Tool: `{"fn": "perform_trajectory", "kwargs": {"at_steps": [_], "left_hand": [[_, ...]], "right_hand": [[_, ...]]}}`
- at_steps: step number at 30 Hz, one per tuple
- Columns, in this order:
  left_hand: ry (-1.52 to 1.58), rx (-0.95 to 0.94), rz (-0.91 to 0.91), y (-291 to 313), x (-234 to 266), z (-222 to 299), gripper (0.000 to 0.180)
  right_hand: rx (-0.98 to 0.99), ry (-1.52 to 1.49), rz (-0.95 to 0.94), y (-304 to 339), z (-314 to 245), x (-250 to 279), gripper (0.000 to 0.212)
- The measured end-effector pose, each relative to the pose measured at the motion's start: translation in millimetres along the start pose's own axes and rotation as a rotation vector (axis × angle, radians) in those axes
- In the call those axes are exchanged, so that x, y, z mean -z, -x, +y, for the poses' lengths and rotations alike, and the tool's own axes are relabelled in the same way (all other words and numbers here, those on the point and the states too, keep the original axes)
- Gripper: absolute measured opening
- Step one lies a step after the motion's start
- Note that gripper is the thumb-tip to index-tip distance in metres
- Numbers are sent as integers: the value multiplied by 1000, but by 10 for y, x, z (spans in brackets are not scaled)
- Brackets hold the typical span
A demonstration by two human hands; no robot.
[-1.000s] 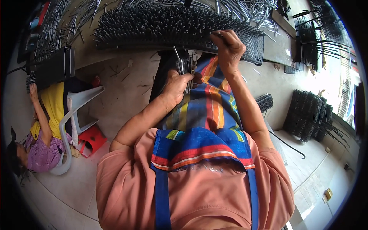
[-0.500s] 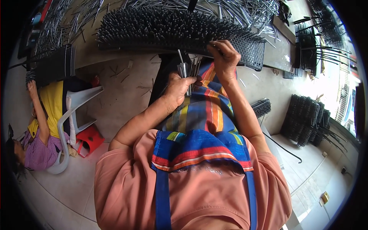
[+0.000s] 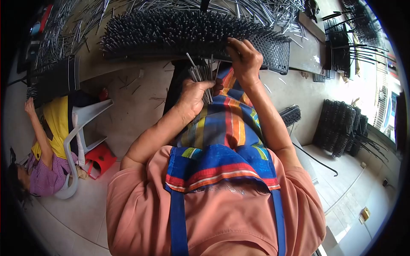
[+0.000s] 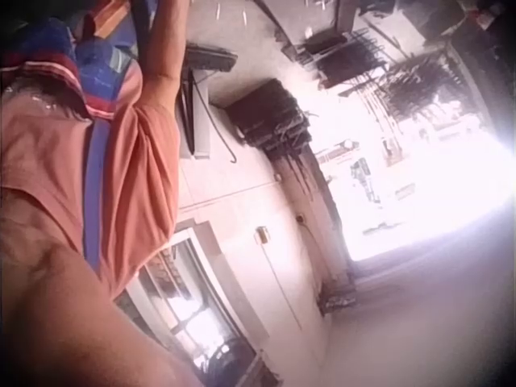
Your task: Assembling metal wire components by inserting pins into a perforated base.
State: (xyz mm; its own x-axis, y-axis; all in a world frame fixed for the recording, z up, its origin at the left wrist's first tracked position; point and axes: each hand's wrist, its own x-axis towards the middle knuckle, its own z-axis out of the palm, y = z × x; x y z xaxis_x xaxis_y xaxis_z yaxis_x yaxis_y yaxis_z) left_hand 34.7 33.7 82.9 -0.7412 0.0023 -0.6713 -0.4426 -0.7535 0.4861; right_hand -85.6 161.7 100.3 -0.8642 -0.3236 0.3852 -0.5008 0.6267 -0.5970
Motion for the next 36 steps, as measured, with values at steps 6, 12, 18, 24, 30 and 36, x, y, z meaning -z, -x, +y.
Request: {"fn": "perform_trajectory", "kwargs": {"at_steps": [6,12,18,24,30,36], "left_hand": [[16,-30,-66,67,-110,70,21],[-202,-30,-117,98,-52,-9,20],[-268,5,16,93,70,-184,16],[-351,-50,-38,169,41,-188,16],[-344,-65,-26,166,-42,-122,12],[-225,-79,-9,5,-68,-44,12]], "right_hand": [[-538,-522,-491,303,-25,145,12],[-783,-842,-558,335,37,206,7],[-454,-708,118,133,50,271,1],[-63,-500,80,38,159,122,12],[-152,-298,60,37,53,106,12],[-62,-24,-27,-13,130,117,10]]}}
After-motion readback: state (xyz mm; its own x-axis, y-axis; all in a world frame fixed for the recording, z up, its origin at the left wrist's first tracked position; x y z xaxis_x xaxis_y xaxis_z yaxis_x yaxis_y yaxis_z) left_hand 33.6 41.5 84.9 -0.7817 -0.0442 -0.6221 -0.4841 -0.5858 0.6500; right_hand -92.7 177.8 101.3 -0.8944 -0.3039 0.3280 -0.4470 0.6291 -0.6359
